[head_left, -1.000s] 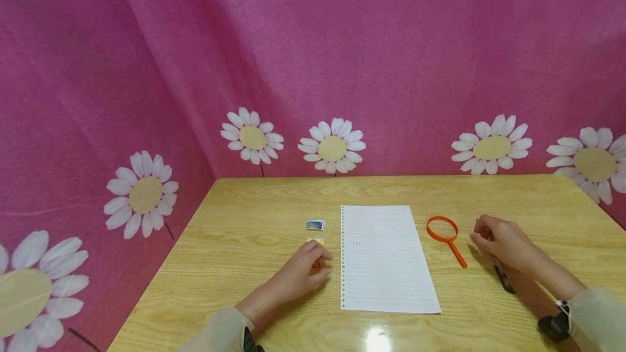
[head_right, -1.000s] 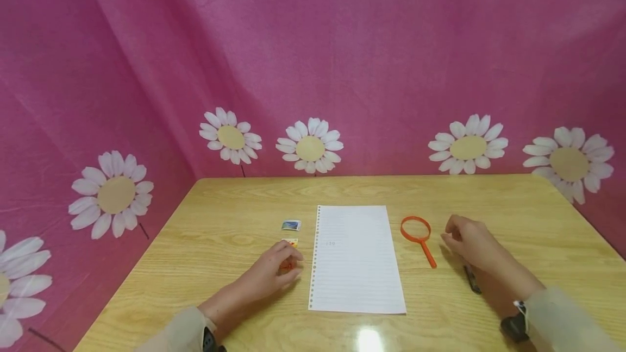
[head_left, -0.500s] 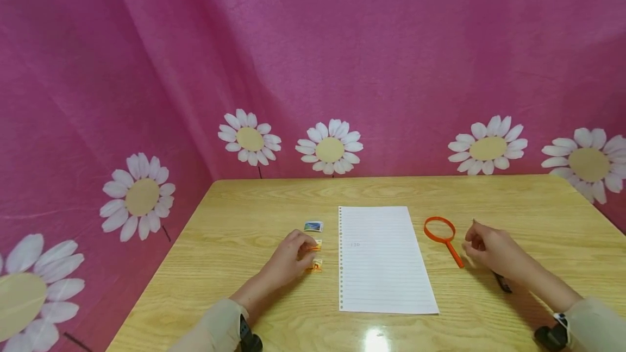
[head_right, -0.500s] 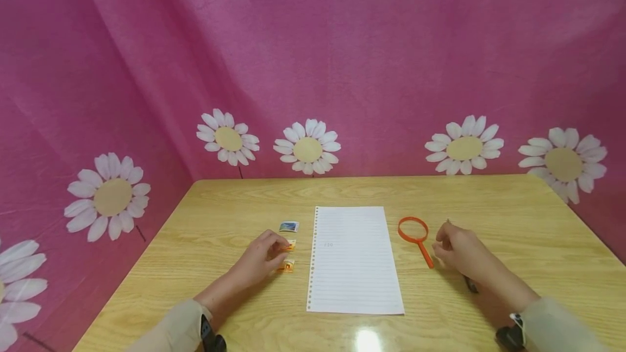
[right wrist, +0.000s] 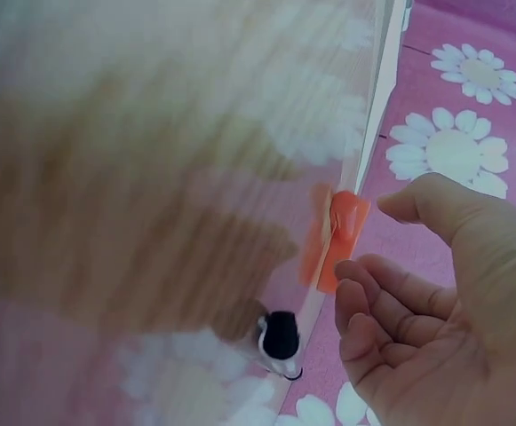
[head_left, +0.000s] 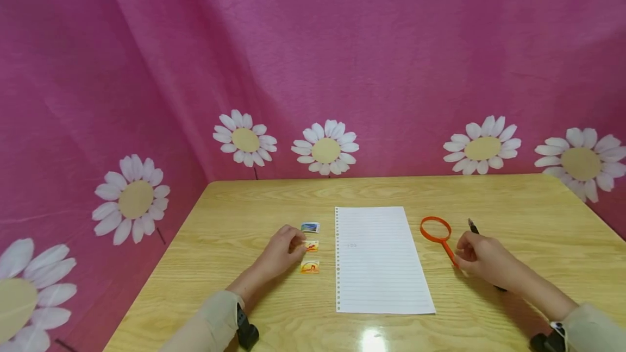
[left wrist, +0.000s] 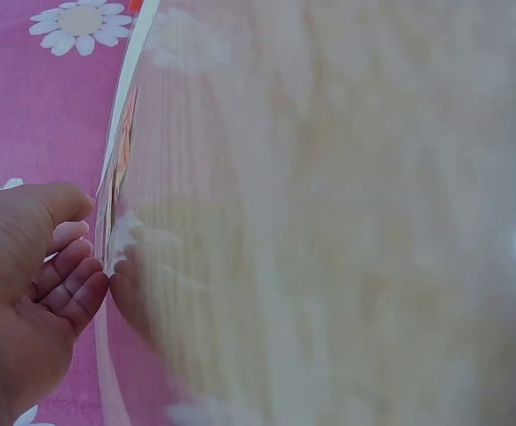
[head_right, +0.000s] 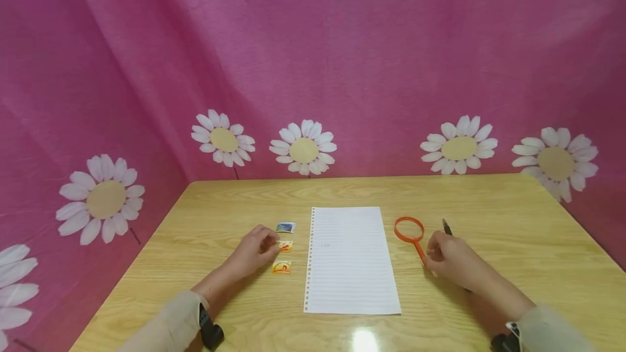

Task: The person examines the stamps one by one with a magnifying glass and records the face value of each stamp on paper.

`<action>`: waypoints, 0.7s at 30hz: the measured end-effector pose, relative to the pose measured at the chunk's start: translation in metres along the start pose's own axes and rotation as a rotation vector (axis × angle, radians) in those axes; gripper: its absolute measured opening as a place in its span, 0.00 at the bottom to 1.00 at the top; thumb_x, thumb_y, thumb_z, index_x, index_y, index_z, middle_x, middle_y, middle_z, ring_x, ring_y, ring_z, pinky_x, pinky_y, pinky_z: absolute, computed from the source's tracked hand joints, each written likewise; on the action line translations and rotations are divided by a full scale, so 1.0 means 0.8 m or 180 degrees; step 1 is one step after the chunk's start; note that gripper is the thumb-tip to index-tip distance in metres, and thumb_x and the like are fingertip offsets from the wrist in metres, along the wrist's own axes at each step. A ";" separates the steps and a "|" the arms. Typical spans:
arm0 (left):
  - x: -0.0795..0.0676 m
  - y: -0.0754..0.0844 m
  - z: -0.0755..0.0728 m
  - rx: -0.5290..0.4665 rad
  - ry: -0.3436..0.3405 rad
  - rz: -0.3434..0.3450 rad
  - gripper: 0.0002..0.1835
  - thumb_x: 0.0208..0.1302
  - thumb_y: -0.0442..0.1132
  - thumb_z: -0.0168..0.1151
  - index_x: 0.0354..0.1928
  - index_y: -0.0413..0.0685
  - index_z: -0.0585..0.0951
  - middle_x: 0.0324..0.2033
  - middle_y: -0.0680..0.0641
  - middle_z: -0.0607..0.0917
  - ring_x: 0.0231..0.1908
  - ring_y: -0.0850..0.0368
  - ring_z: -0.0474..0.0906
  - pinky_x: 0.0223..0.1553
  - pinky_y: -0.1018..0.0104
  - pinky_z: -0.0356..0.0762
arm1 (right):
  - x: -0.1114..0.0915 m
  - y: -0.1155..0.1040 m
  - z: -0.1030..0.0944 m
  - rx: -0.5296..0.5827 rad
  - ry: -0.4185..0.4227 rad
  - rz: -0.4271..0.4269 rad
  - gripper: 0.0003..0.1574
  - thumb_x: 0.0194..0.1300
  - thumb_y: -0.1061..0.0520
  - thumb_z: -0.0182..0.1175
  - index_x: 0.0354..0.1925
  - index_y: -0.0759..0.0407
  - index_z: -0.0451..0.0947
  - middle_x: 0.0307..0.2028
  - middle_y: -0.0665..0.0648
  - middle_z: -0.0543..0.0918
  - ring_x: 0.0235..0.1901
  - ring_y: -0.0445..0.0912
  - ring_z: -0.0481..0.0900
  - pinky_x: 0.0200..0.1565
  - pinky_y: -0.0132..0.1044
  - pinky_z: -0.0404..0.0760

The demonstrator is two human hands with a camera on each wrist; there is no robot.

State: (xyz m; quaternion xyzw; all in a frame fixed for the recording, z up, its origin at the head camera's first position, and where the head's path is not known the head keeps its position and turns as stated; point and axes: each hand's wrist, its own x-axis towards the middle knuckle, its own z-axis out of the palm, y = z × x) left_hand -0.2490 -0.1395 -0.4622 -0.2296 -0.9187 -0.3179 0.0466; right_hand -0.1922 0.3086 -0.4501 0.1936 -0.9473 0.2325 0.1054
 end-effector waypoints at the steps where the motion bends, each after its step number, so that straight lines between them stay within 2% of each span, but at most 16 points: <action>1: 0.001 0.000 0.000 0.0016 -0.0012 -0.0018 0.10 0.63 0.35 0.66 0.44 0.42 0.80 0.39 0.48 0.77 0.36 0.60 0.70 0.38 0.71 0.72 | -0.001 -0.001 0.001 -0.0005 -0.0017 0.0010 0.11 0.54 0.62 0.69 0.32 0.60 0.74 0.23 0.46 0.75 0.24 0.29 0.65 0.25 0.29 0.70; 10: 0.005 -0.001 -0.002 0.0113 -0.0162 -0.0011 0.10 0.62 0.36 0.66 0.44 0.43 0.80 0.39 0.49 0.77 0.36 0.60 0.68 0.38 0.70 0.70 | -0.002 -0.006 0.007 -0.0059 -0.0260 0.0153 0.17 0.53 0.57 0.73 0.32 0.60 0.72 0.23 0.47 0.72 0.24 0.32 0.62 0.26 0.28 0.67; 21: 0.007 -0.001 -0.002 0.0242 -0.0307 0.0159 0.06 0.64 0.36 0.65 0.41 0.44 0.80 0.36 0.50 0.75 0.37 0.59 0.65 0.39 0.68 0.67 | 0.005 -0.008 0.013 -0.0113 -0.0249 0.0193 0.14 0.54 0.60 0.71 0.31 0.62 0.73 0.21 0.47 0.74 0.21 0.32 0.63 0.24 0.29 0.67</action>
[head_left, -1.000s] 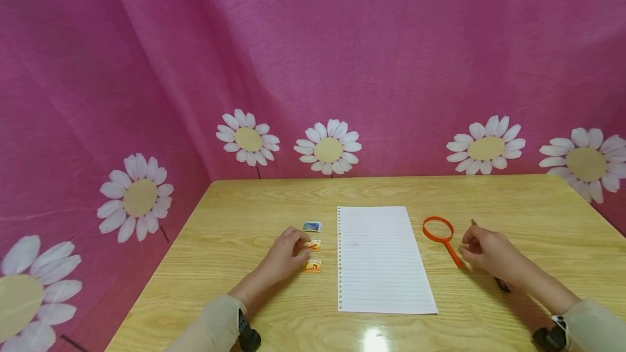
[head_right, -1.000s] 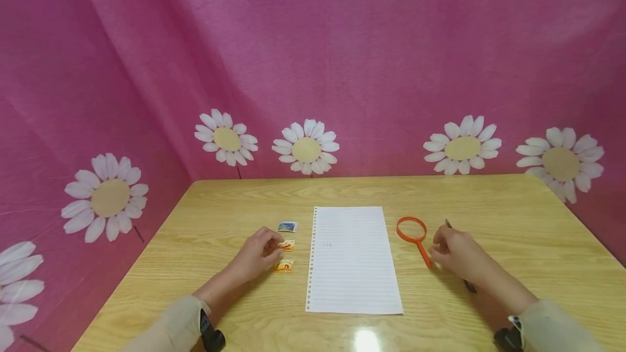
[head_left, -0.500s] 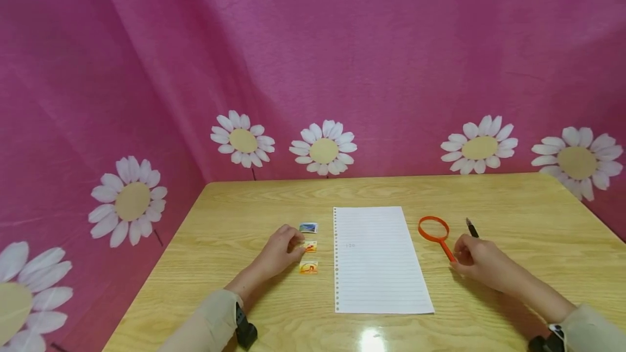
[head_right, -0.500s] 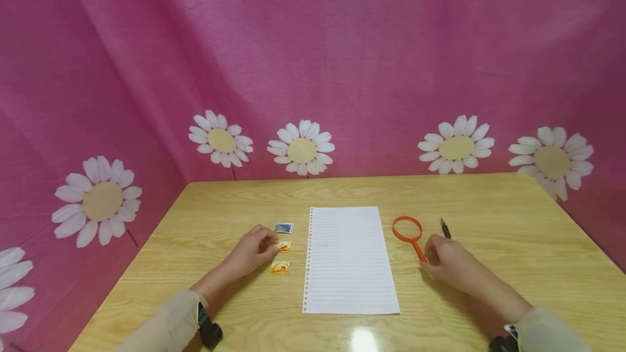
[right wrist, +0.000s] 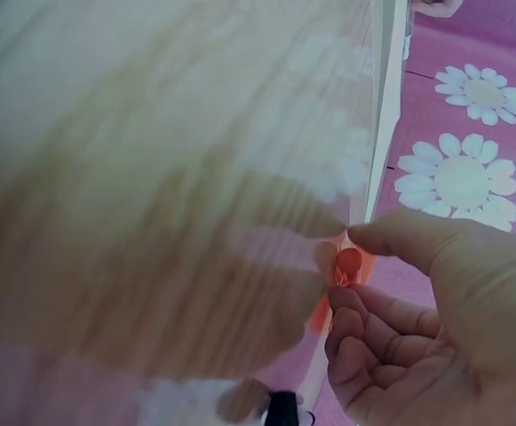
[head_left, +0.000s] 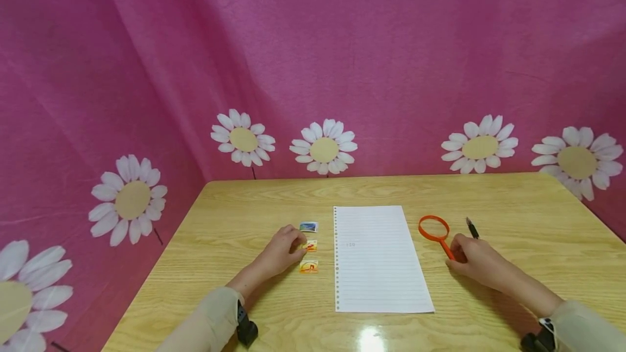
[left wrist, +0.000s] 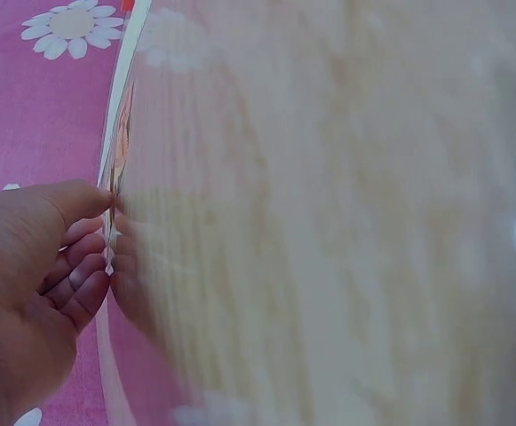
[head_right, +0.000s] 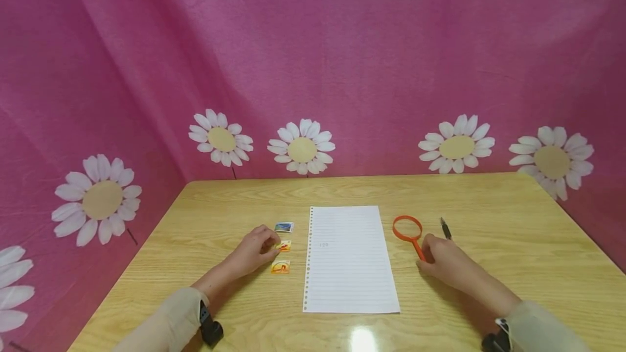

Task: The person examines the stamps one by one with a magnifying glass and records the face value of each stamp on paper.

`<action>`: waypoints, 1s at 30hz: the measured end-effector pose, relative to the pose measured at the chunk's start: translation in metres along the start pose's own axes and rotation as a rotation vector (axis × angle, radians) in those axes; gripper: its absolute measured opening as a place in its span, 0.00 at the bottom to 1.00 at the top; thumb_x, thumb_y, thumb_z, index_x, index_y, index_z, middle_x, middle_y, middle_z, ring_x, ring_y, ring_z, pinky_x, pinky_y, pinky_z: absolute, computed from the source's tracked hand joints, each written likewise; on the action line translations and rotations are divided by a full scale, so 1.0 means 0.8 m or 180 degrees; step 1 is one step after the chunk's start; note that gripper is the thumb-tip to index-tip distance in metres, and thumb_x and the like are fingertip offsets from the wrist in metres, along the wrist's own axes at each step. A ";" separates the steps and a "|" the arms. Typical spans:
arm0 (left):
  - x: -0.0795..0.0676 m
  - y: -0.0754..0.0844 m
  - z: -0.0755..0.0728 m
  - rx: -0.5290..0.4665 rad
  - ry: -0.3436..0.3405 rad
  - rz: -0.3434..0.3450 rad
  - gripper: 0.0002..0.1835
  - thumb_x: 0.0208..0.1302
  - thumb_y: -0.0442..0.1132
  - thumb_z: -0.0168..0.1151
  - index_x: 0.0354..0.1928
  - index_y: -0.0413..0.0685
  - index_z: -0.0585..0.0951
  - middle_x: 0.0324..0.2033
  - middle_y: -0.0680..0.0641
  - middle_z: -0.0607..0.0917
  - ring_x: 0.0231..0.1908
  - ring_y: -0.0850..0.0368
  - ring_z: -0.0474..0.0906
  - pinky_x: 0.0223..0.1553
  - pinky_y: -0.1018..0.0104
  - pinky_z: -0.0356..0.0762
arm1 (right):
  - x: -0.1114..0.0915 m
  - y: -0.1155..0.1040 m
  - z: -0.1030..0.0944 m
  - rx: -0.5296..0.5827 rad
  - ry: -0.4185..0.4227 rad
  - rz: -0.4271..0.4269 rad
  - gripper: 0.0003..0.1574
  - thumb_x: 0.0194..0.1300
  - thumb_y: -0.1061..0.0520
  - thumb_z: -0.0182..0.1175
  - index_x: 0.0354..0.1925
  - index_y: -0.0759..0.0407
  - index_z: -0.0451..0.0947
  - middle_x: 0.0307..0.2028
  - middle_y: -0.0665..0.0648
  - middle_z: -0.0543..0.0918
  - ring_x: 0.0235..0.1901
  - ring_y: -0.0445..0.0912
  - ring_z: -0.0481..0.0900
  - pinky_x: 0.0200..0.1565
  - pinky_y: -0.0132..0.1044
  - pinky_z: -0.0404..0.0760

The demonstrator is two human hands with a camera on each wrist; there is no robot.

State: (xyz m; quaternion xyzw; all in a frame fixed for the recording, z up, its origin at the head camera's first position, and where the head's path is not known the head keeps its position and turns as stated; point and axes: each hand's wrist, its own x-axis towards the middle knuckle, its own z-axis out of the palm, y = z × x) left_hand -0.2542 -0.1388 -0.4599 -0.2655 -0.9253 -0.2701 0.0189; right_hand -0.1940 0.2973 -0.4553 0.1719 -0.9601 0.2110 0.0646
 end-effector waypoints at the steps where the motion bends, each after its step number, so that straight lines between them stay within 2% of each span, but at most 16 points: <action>1: 0.000 0.000 0.000 0.0003 -0.0010 -0.0002 0.06 0.64 0.36 0.65 0.41 0.44 0.80 0.36 0.50 0.75 0.37 0.60 0.65 0.39 0.68 0.68 | 0.001 0.000 0.001 0.0004 0.0005 0.0007 0.14 0.54 0.60 0.70 0.31 0.62 0.73 0.21 0.47 0.74 0.21 0.32 0.63 0.23 0.29 0.67; 4: 0.001 -0.001 0.000 0.0018 -0.0031 0.0014 0.06 0.64 0.36 0.65 0.40 0.43 0.80 0.35 0.50 0.75 0.37 0.59 0.65 0.39 0.67 0.68 | 0.002 -0.003 0.002 0.0011 0.0029 0.0051 0.13 0.55 0.62 0.70 0.30 0.63 0.73 0.21 0.49 0.75 0.21 0.32 0.63 0.23 0.29 0.67; 10: 0.003 -0.002 -0.002 0.0041 -0.0035 0.0023 0.05 0.64 0.36 0.64 0.40 0.44 0.79 0.35 0.51 0.73 0.37 0.60 0.65 0.39 0.67 0.68 | 0.007 -0.011 0.001 0.0050 -0.0052 0.0346 0.11 0.56 0.65 0.67 0.30 0.66 0.72 0.22 0.52 0.77 0.22 0.37 0.69 0.23 0.29 0.69; 14: 0.003 -0.003 -0.002 0.0034 -0.0044 0.0036 0.06 0.65 0.36 0.64 0.40 0.44 0.79 0.35 0.50 0.74 0.37 0.59 0.65 0.40 0.67 0.69 | 0.010 -0.014 0.000 0.0022 -0.0091 0.0567 0.11 0.55 0.64 0.66 0.30 0.67 0.73 0.23 0.54 0.78 0.22 0.41 0.70 0.24 0.31 0.68; 20: 0.003 -0.005 -0.001 -0.0006 -0.0081 0.0025 0.06 0.65 0.37 0.64 0.40 0.44 0.79 0.36 0.49 0.74 0.38 0.59 0.65 0.40 0.67 0.69 | 0.010 -0.014 -0.004 0.0073 -0.0094 0.0777 0.08 0.55 0.64 0.66 0.29 0.68 0.75 0.24 0.56 0.82 0.23 0.42 0.73 0.25 0.32 0.69; 30: 0.003 -0.004 -0.001 0.0024 -0.0105 -0.0019 0.06 0.64 0.37 0.65 0.40 0.44 0.79 0.37 0.50 0.75 0.38 0.59 0.66 0.40 0.67 0.69 | 0.002 -0.009 -0.007 0.0245 -0.0052 0.0861 0.05 0.59 0.64 0.62 0.31 0.67 0.76 0.24 0.54 0.82 0.24 0.42 0.72 0.24 0.30 0.67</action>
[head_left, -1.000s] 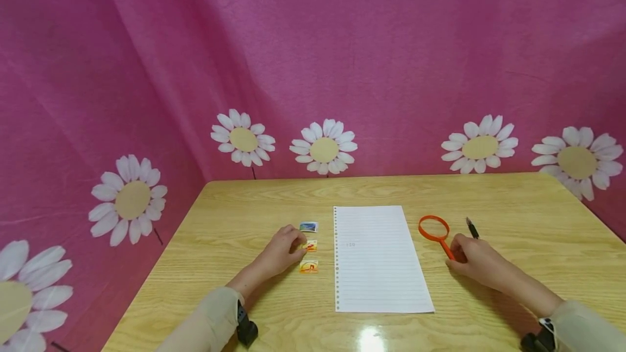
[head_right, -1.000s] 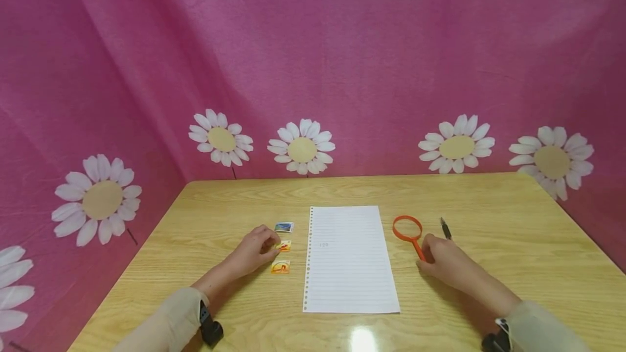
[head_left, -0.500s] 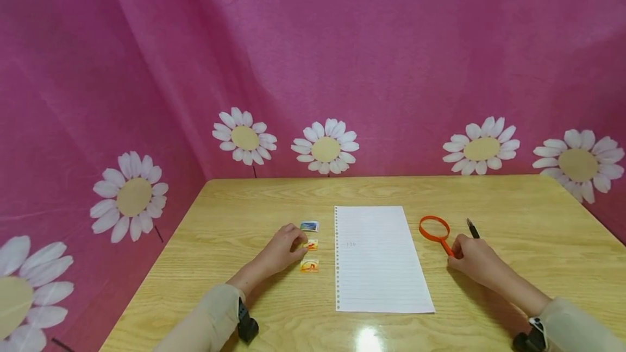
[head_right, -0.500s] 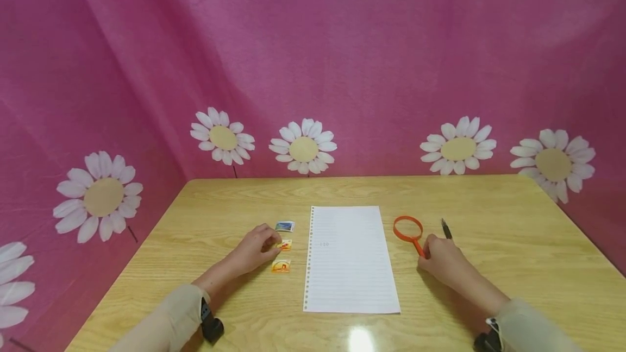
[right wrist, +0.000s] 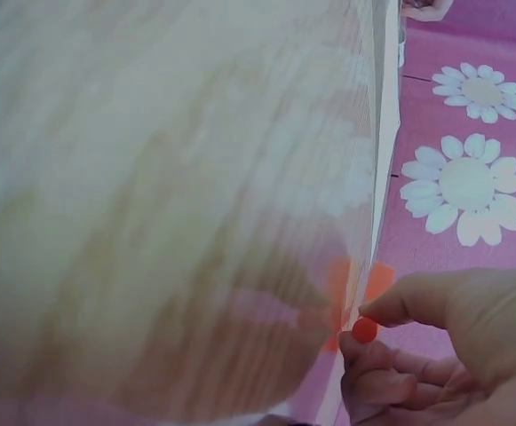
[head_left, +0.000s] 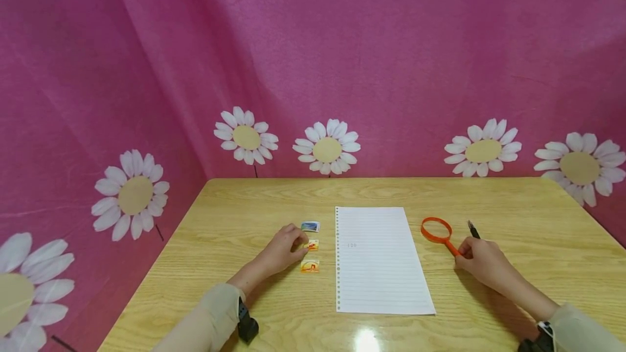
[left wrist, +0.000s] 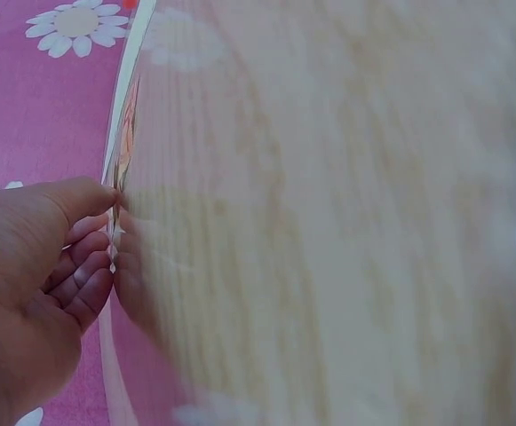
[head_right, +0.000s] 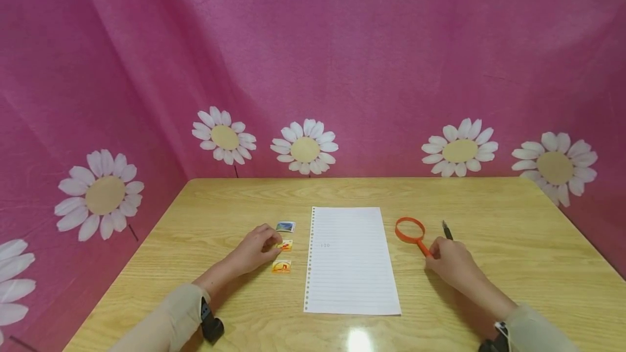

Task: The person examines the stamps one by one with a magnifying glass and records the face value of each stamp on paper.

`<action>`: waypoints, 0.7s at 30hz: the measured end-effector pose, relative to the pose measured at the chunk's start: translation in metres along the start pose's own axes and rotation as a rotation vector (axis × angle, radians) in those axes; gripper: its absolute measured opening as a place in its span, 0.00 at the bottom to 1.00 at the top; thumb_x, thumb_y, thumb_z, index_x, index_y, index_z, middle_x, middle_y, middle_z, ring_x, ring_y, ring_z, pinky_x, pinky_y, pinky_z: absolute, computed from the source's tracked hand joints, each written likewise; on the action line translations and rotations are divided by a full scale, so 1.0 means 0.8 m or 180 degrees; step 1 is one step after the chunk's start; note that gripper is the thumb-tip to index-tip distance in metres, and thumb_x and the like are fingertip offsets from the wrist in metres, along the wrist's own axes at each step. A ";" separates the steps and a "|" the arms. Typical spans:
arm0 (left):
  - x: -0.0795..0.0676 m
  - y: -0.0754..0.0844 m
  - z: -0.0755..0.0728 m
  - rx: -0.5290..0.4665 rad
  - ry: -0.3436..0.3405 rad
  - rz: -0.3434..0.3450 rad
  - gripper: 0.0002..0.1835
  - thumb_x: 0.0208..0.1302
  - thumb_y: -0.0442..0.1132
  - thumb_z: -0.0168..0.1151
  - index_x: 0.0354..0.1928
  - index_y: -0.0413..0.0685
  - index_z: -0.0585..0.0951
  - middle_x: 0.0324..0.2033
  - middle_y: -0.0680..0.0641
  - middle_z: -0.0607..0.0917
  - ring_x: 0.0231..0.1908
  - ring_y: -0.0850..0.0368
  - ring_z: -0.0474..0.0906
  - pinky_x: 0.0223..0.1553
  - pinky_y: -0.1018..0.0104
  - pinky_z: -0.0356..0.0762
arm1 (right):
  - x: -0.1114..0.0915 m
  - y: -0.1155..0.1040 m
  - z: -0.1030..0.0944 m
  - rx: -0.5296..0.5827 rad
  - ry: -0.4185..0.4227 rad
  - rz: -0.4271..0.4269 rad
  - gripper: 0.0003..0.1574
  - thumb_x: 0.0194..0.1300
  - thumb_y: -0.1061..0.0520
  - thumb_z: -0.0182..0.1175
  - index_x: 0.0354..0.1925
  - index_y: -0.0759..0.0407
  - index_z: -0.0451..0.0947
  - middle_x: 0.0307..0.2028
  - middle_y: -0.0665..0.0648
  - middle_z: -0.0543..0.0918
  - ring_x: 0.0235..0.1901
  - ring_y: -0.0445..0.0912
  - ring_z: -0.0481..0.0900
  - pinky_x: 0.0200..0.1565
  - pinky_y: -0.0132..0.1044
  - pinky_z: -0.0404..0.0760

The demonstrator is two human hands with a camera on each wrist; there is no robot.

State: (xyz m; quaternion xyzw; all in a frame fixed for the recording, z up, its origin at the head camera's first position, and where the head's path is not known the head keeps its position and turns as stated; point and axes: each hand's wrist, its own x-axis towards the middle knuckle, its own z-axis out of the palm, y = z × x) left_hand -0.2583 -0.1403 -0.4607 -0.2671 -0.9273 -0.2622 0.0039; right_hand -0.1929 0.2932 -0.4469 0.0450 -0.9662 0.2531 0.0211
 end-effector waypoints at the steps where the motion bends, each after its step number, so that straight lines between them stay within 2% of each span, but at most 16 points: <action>1: 0.000 0.000 0.000 0.0001 -0.0006 -0.0011 0.06 0.64 0.37 0.65 0.40 0.44 0.79 0.36 0.50 0.75 0.38 0.59 0.66 0.40 0.67 0.69 | 0.000 0.001 0.000 0.0005 0.0007 -0.0007 0.05 0.59 0.64 0.62 0.31 0.67 0.76 0.24 0.54 0.81 0.24 0.42 0.71 0.24 0.30 0.67; 8: 0.001 0.000 0.000 0.0016 -0.0006 -0.0006 0.06 0.64 0.36 0.65 0.39 0.44 0.79 0.35 0.50 0.74 0.37 0.59 0.65 0.39 0.68 0.67 | -0.004 0.002 0.000 -0.0017 0.0085 -0.0116 0.04 0.60 0.64 0.62 0.32 0.66 0.76 0.22 0.52 0.79 0.21 0.39 0.69 0.23 0.30 0.67; 14: 0.000 0.000 -0.001 -0.0017 -0.0023 0.0034 0.06 0.65 0.37 0.64 0.39 0.44 0.78 0.35 0.50 0.73 0.38 0.59 0.65 0.39 0.66 0.67 | -0.007 0.001 0.002 -0.0058 0.0230 -0.0324 0.04 0.59 0.65 0.63 0.31 0.64 0.77 0.21 0.50 0.76 0.20 0.35 0.64 0.22 0.29 0.65; 18: 0.000 -0.001 -0.002 -0.0025 -0.0025 0.0042 0.06 0.65 0.37 0.64 0.39 0.44 0.78 0.35 0.50 0.73 0.38 0.59 0.65 0.40 0.67 0.67 | -0.009 -0.002 0.004 -0.0108 0.0426 -0.0540 0.06 0.57 0.66 0.65 0.30 0.62 0.76 0.20 0.49 0.74 0.21 0.33 0.61 0.22 0.29 0.64; 21: 0.000 0.000 -0.002 -0.0033 -0.0037 0.0028 0.06 0.65 0.37 0.64 0.40 0.45 0.78 0.35 0.50 0.73 0.38 0.59 0.65 0.40 0.67 0.67 | -0.011 -0.003 0.007 -0.0126 0.0649 -0.0808 0.09 0.54 0.67 0.67 0.29 0.61 0.76 0.19 0.47 0.71 0.21 0.30 0.60 0.22 0.28 0.65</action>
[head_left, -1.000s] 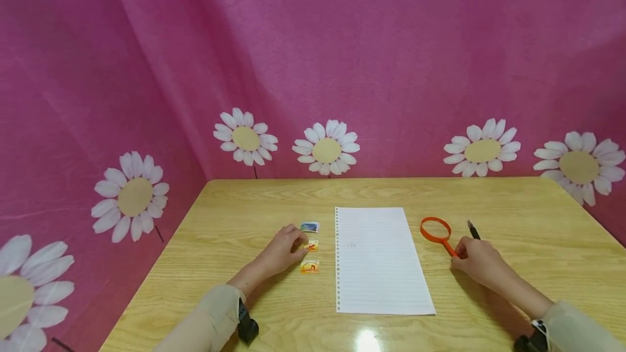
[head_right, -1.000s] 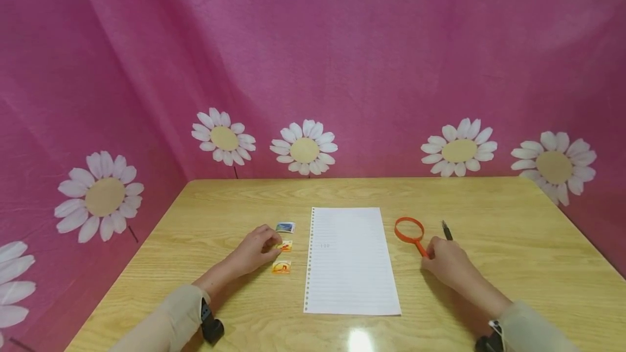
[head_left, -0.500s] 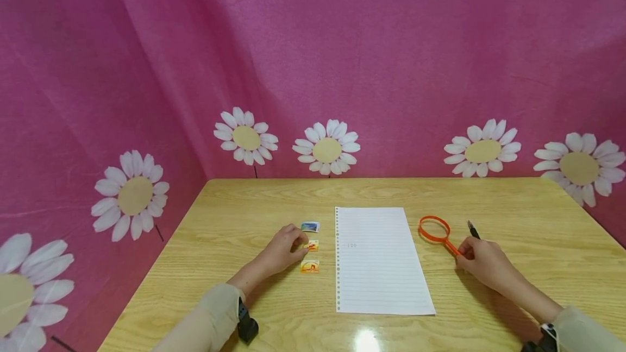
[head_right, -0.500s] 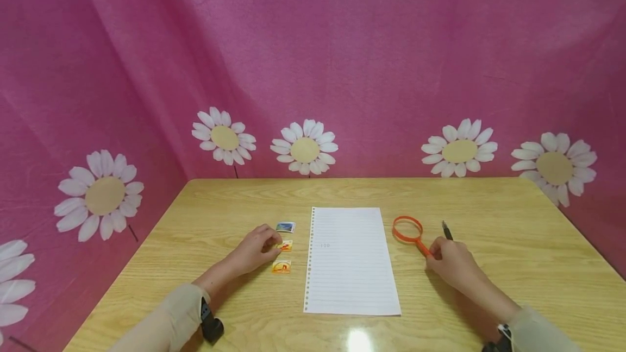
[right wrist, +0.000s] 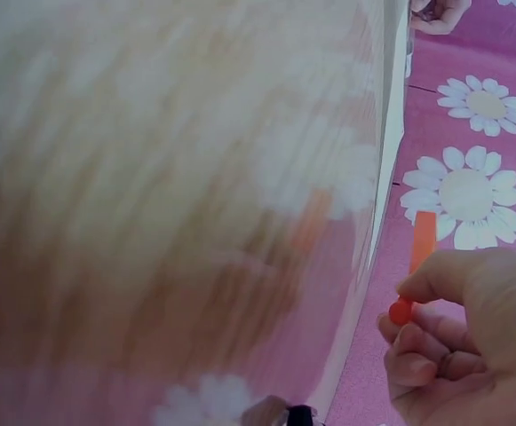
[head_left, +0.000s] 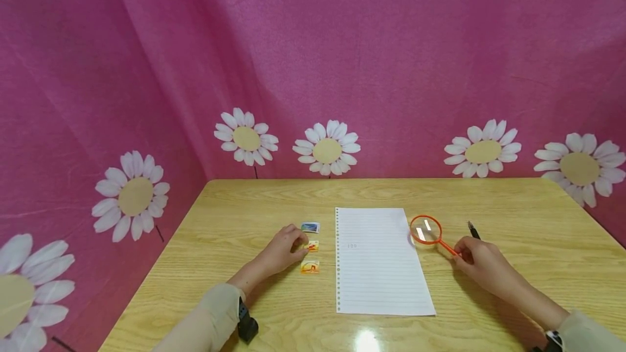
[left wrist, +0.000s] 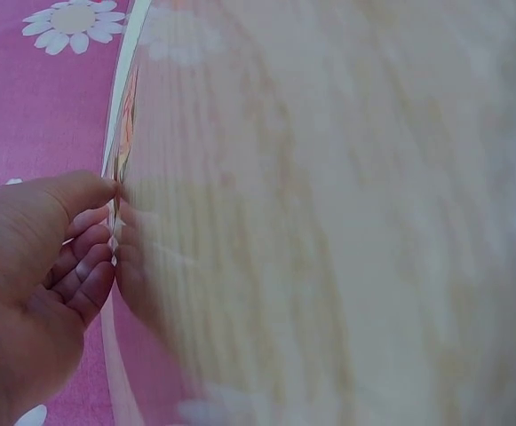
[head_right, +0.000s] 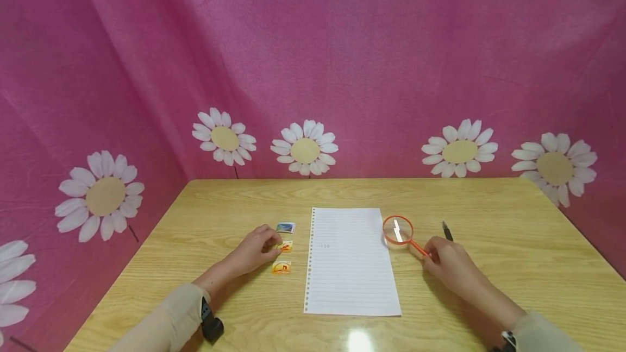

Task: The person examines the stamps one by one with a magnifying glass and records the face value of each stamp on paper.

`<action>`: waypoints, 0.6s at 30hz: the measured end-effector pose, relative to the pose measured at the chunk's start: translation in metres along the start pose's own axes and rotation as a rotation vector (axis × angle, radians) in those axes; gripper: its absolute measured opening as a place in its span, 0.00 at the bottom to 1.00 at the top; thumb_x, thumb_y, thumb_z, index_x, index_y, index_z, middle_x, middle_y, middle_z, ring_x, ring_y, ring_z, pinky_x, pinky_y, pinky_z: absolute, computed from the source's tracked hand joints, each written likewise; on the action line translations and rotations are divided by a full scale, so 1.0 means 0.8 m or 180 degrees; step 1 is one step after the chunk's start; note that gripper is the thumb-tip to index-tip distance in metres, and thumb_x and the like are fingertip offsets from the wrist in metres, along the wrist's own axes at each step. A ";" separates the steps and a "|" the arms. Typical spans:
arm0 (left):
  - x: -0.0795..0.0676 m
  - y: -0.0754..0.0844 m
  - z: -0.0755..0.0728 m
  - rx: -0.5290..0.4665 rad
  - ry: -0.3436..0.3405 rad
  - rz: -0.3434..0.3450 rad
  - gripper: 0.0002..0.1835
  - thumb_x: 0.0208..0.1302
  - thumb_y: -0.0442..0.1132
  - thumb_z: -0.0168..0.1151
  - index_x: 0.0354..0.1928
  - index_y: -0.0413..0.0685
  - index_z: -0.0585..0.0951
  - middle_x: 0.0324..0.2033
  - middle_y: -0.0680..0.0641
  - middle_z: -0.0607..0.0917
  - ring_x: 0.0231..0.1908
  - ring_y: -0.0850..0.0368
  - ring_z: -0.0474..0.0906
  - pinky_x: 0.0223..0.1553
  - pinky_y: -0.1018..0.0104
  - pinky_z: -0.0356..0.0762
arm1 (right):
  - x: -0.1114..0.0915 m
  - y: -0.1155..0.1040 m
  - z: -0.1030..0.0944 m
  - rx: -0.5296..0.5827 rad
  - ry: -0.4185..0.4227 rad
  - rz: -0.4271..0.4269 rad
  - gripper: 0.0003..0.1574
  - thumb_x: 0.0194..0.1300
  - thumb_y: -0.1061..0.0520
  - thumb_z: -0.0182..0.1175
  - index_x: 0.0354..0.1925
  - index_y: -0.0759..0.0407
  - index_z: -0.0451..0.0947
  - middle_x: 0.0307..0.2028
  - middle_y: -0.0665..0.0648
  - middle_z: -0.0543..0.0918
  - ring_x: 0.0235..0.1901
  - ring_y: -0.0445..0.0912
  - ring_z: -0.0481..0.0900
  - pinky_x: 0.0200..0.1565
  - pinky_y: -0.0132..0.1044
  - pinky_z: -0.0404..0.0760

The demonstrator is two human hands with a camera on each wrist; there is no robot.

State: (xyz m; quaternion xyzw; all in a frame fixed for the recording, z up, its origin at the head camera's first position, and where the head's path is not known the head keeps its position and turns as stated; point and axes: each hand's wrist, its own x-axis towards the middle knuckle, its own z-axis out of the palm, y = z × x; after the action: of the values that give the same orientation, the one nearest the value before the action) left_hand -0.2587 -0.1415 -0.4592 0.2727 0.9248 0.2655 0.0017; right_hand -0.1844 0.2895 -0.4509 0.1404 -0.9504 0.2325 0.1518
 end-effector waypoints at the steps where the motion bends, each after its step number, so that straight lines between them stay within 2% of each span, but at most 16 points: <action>1: 0.000 0.000 0.000 -0.0013 -0.0002 -0.0007 0.06 0.65 0.37 0.64 0.40 0.45 0.78 0.35 0.50 0.73 0.38 0.59 0.65 0.40 0.67 0.67 | -0.001 0.000 0.001 -0.0004 0.0069 -0.0083 0.10 0.54 0.68 0.68 0.29 0.60 0.75 0.19 0.46 0.71 0.21 0.29 0.60 0.21 0.28 0.65; 4: 0.000 0.001 -0.001 -0.0035 -0.0021 -0.0028 0.06 0.65 0.37 0.64 0.40 0.45 0.78 0.36 0.50 0.73 0.38 0.59 0.65 0.41 0.66 0.68 | -0.001 0.002 0.004 -0.0023 0.0310 -0.0394 0.13 0.50 0.70 0.69 0.28 0.59 0.75 0.19 0.44 0.70 0.21 0.28 0.60 0.21 0.27 0.65; 8: 0.001 0.001 -0.002 -0.0052 -0.0002 0.0034 0.06 0.64 0.36 0.64 0.40 0.44 0.78 0.36 0.48 0.74 0.38 0.58 0.66 0.40 0.67 0.68 | -0.001 0.005 0.008 -0.0038 0.0436 -0.0606 0.16 0.46 0.72 0.70 0.28 0.59 0.74 0.19 0.43 0.69 0.21 0.28 0.60 0.20 0.27 0.64; 12: 0.001 -0.001 -0.002 -0.0067 0.0027 0.0118 0.06 0.64 0.35 0.65 0.40 0.43 0.78 0.36 0.48 0.75 0.38 0.58 0.66 0.39 0.68 0.68 | -0.001 0.005 0.008 -0.0037 0.0380 -0.0611 0.16 0.47 0.71 0.71 0.28 0.59 0.74 0.20 0.44 0.70 0.22 0.28 0.60 0.20 0.27 0.64; 18: 0.000 -0.002 -0.001 -0.0073 0.0022 0.0135 0.06 0.64 0.35 0.64 0.40 0.43 0.78 0.36 0.48 0.74 0.37 0.59 0.66 0.39 0.69 0.68 | 0.000 0.005 0.009 -0.0007 0.0349 -0.0657 0.16 0.47 0.71 0.71 0.29 0.59 0.74 0.20 0.43 0.70 0.22 0.27 0.60 0.20 0.26 0.65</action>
State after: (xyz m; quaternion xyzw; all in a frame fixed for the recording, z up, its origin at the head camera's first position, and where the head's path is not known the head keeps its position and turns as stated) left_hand -0.2598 -0.1428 -0.4593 0.2912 0.9157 0.2770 -0.0040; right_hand -0.1874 0.2891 -0.4587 0.2244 -0.9214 0.2219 0.2269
